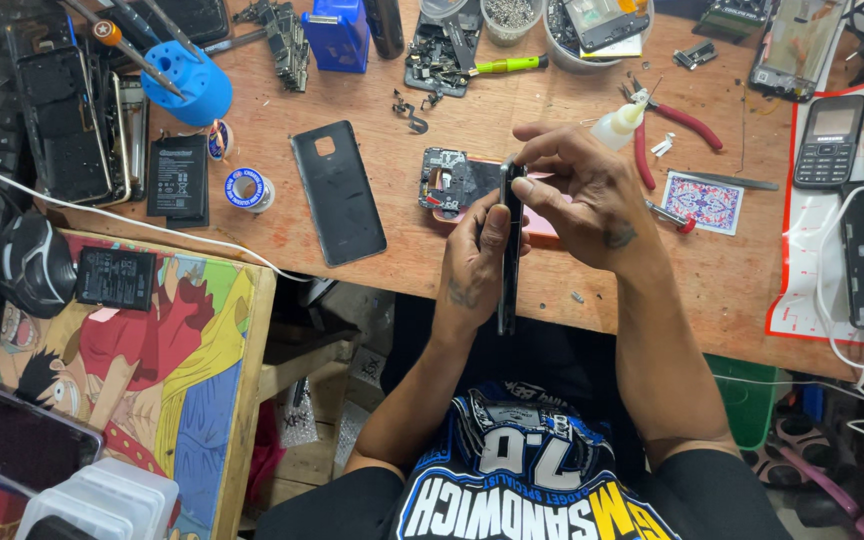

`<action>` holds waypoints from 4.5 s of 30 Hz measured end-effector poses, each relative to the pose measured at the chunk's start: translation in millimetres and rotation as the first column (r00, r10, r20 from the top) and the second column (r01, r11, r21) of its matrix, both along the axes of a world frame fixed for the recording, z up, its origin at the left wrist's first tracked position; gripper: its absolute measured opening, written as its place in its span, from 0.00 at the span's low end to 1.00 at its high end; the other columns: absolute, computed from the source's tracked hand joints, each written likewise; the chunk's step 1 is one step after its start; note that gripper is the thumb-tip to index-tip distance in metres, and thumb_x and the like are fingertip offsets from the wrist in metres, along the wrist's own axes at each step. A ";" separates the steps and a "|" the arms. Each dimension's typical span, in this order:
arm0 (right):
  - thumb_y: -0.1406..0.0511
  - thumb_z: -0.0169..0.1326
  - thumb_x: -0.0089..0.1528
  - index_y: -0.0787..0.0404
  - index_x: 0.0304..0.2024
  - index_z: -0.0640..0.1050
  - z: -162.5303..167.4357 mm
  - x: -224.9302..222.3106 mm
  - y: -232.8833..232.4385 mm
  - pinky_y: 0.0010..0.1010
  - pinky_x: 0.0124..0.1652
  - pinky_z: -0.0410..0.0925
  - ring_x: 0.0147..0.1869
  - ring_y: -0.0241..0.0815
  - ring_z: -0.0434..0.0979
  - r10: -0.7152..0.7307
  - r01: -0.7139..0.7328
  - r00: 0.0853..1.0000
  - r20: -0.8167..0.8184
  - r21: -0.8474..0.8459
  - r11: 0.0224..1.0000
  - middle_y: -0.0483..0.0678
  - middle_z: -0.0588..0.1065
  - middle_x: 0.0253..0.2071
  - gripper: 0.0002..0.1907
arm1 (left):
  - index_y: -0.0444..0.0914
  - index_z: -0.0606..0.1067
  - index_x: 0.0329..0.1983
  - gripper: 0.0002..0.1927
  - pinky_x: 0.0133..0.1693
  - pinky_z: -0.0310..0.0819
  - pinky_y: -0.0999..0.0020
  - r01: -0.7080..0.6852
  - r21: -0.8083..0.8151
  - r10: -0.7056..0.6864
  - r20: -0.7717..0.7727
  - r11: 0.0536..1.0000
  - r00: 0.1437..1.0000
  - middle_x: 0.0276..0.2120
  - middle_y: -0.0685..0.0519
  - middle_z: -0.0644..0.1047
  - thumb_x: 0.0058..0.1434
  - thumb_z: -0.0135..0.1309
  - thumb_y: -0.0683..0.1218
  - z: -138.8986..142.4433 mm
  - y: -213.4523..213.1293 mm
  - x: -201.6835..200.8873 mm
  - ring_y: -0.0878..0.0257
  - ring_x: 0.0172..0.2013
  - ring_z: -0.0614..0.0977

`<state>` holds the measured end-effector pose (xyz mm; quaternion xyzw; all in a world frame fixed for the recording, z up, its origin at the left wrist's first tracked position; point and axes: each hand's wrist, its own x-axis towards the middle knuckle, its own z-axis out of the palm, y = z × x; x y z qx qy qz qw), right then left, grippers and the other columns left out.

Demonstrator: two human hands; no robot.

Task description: The person disassembles a smartphone by removing screws and prying open the casing. They separate the screen assembly from the phone body, then use a screwdriver and a prying tool to detach internal components and the display.

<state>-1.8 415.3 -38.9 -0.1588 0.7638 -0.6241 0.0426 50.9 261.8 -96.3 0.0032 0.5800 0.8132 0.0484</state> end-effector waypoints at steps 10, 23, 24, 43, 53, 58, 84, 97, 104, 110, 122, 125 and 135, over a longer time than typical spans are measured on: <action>0.70 0.63 0.64 0.67 0.48 0.77 -2.5 -1.3 -2.8 0.24 0.49 0.76 0.51 0.34 0.79 -0.033 0.033 0.999 0.037 0.003 0.999 0.56 0.73 0.63 0.12 | 0.29 0.69 0.66 0.43 0.44 0.81 0.71 0.066 0.082 -0.066 0.002 0.994 0.998 0.42 0.49 0.76 0.67 0.47 0.69 -13.0 -2.4 -4.5 0.66 0.39 0.80; 0.66 0.64 0.65 0.68 0.47 0.78 7.6 0.8 -3.9 0.25 0.46 0.79 0.49 0.39 0.84 -0.075 0.113 0.981 -0.180 0.212 0.971 0.52 0.76 0.49 0.13 | 0.28 0.56 0.76 0.37 0.65 0.68 0.58 0.145 0.384 -0.127 -0.074 0.912 0.989 0.56 0.39 0.73 0.69 0.45 0.53 -22.2 -4.0 -0.9 0.54 0.59 0.75; 0.65 0.64 0.66 0.68 0.47 0.78 8.3 1.6 -4.3 0.25 0.47 0.79 0.49 0.40 0.84 -0.073 0.114 0.980 -0.186 0.218 0.969 0.52 0.76 0.49 0.13 | 0.29 0.56 0.76 0.38 0.67 0.64 0.58 0.133 0.341 -0.112 -0.079 0.931 0.990 0.59 0.38 0.71 0.69 0.44 0.53 -19.5 -4.9 2.7 0.53 0.62 0.73; 0.66 0.67 0.65 0.65 0.48 0.80 38.9 32.1 -24.3 0.30 0.46 0.78 0.50 0.45 0.81 -0.075 0.224 0.917 -0.393 0.350 0.910 0.55 0.75 0.49 0.13 | 0.33 0.76 0.47 0.11 0.36 0.77 0.79 -0.259 -0.295 0.227 -0.140 0.920 0.964 0.34 0.55 0.78 0.62 0.57 0.34 32.6 -30.2 54.3 0.73 0.32 0.79; 0.63 0.68 0.64 0.65 0.48 0.80 43.1 38.4 -29.5 0.32 0.42 0.74 0.46 0.46 0.78 -0.087 0.278 0.895 -0.438 0.393 0.877 0.55 0.74 0.46 0.16 | 0.31 0.75 0.44 0.09 0.34 0.73 0.78 -0.223 -0.359 0.214 -0.064 0.906 0.975 0.31 0.56 0.77 0.60 0.58 0.36 42.5 -29.4 48.7 0.74 0.31 0.75; 0.62 0.67 0.66 0.65 0.48 0.80 38.8 36.5 -29.5 0.32 0.42 0.75 0.48 0.47 0.79 -0.113 0.297 0.895 -0.432 0.387 0.873 0.55 0.74 0.46 0.15 | 0.31 0.74 0.44 0.11 0.36 0.75 0.75 -0.202 -0.393 0.179 -0.094 0.897 0.979 0.32 0.54 0.77 0.58 0.57 0.37 48.1 -30.4 45.1 0.71 0.32 0.78; 0.62 0.67 0.66 0.66 0.48 0.80 31.0 31.8 -24.6 0.31 0.43 0.77 0.48 0.47 0.80 -0.118 0.301 0.893 -0.435 0.382 0.874 0.55 0.73 0.46 0.15 | 0.34 0.66 0.61 0.26 0.47 0.75 0.68 -0.073 -0.425 0.010 -0.148 0.902 0.989 0.43 0.49 0.70 0.57 0.50 0.33 40.3 -35.2 55.8 0.64 0.42 0.74; 0.61 0.67 0.66 0.65 0.48 0.80 27.6 30.2 -16.4 0.31 0.43 0.77 0.47 0.46 0.80 -0.105 0.292 0.894 -0.436 0.388 0.874 0.55 0.74 0.46 0.15 | 0.38 0.64 0.68 0.35 0.41 0.74 0.71 -0.066 -0.477 -0.026 -0.183 0.877 0.983 0.43 0.49 0.65 0.55 0.50 0.31 37.9 -33.9 65.0 0.64 0.39 0.70; 0.62 0.67 0.66 0.64 0.48 0.80 26.6 30.3 -16.5 0.31 0.44 0.77 0.48 0.45 0.80 -0.116 0.287 0.899 -0.422 0.369 0.884 0.55 0.74 0.46 0.15 | 0.40 0.64 0.71 0.37 0.44 0.72 0.69 -0.083 -0.493 -0.031 -0.219 0.866 0.975 0.43 0.50 0.65 0.55 0.49 0.32 35.4 -35.1 67.5 0.63 0.41 0.70; 0.62 0.67 0.65 0.65 0.48 0.80 25.6 27.6 -14.2 0.32 0.44 0.77 0.47 0.45 0.81 -0.135 0.305 0.906 -0.401 0.401 0.864 0.56 0.74 0.47 0.15 | 0.41 0.62 0.75 0.42 0.43 0.71 0.70 -0.033 -0.512 -0.063 -0.168 0.858 0.984 0.41 0.51 0.65 0.53 0.48 0.32 34.1 -37.7 72.9 0.63 0.38 0.68; 0.61 0.67 0.65 0.66 0.49 0.80 22.4 23.4 -13.8 0.32 0.42 0.77 0.46 0.46 0.84 -0.140 0.275 0.930 -0.339 0.390 0.879 0.57 0.75 0.47 0.16 | 0.39 0.65 0.73 0.40 0.38 0.72 0.72 -0.061 -0.508 -0.027 -0.163 0.859 0.986 0.40 0.51 0.67 0.53 0.50 0.34 39.3 -39.3 66.3 0.65 0.34 0.71; 0.61 0.66 0.65 0.67 0.48 0.80 19.6 19.8 -11.8 0.30 0.41 0.79 0.46 0.46 0.85 -0.129 0.248 0.945 -0.301 0.401 0.882 0.57 0.75 0.47 0.17 | 0.38 0.65 0.71 0.38 0.37 0.73 0.73 -0.021 -0.446 -0.026 -0.100 0.895 0.995 0.42 0.51 0.71 0.53 0.51 0.35 39.4 -40.5 60.0 0.67 0.34 0.72; 0.61 0.65 0.67 0.68 0.50 0.79 14.5 16.3 -4.7 0.29 0.46 0.79 0.51 0.45 0.85 -0.115 0.185 0.968 -0.225 0.322 0.929 0.56 0.76 0.50 0.17 | 0.35 0.66 0.69 0.35 0.39 0.78 0.74 0.020 -0.422 -0.040 -0.038 0.906 0.999 0.40 0.50 0.76 0.55 0.49 0.33 31.2 -46.8 50.1 0.68 0.36 0.79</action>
